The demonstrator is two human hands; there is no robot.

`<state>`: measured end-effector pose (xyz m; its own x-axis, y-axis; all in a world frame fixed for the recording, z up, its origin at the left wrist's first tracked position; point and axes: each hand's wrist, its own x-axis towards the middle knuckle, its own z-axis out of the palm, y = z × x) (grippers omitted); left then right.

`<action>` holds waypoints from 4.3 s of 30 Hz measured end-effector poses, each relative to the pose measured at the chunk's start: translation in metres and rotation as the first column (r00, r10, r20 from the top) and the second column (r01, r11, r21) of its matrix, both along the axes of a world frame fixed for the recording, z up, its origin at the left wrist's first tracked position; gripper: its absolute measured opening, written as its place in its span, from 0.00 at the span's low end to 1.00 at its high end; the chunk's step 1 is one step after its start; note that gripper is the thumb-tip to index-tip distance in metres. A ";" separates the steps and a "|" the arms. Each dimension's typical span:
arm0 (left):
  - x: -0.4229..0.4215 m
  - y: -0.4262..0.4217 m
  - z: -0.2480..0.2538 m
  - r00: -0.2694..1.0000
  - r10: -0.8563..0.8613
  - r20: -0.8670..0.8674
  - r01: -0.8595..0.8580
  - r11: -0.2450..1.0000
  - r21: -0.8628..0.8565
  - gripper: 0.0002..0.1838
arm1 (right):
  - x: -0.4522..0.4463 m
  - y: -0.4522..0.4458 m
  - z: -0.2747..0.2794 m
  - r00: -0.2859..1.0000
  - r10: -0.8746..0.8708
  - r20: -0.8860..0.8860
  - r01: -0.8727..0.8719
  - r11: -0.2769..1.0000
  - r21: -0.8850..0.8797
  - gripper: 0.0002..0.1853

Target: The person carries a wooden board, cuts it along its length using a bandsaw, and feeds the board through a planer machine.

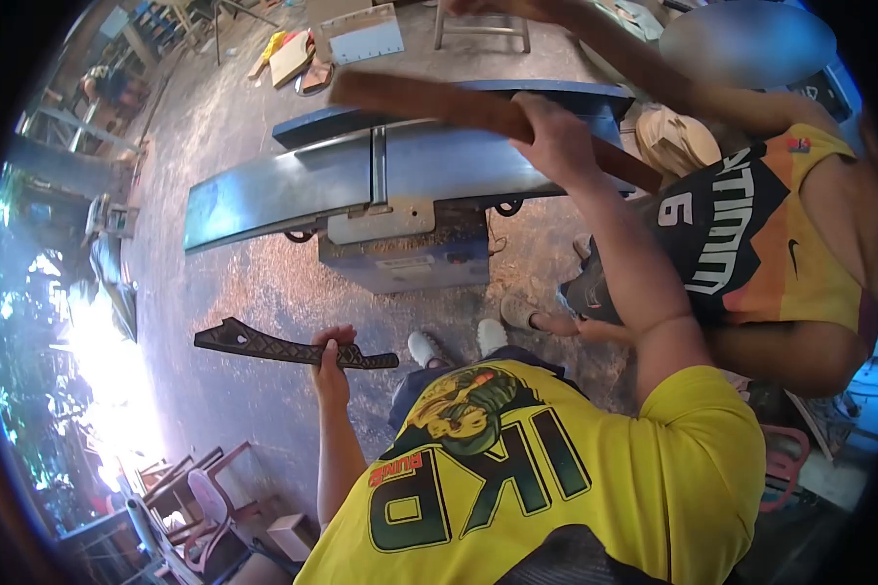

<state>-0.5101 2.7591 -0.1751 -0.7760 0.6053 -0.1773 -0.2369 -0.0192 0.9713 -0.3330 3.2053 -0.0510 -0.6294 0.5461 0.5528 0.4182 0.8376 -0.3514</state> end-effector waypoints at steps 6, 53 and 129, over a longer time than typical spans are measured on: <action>0.014 -0.018 -0.015 0.995 0.097 0.027 -0.097 0.995 0.002 0.13 | -0.018 0.039 -0.083 0.875 0.133 0.466 -0.211 0.970 0.119 0.31; 0.103 -0.433 -0.319 0.662 0.552 0.507 -0.423 0.834 -0.355 0.12 | -0.150 -0.109 -0.181 0.625 -0.340 0.703 0.435 0.899 0.047 0.52; -0.654 -0.229 -0.198 0.389 -0.720 0.574 0.913 0.386 -0.135 0.21 | -0.276 -0.392 -0.078 -0.044 -0.294 0.955 0.924 0.351 0.150 0.20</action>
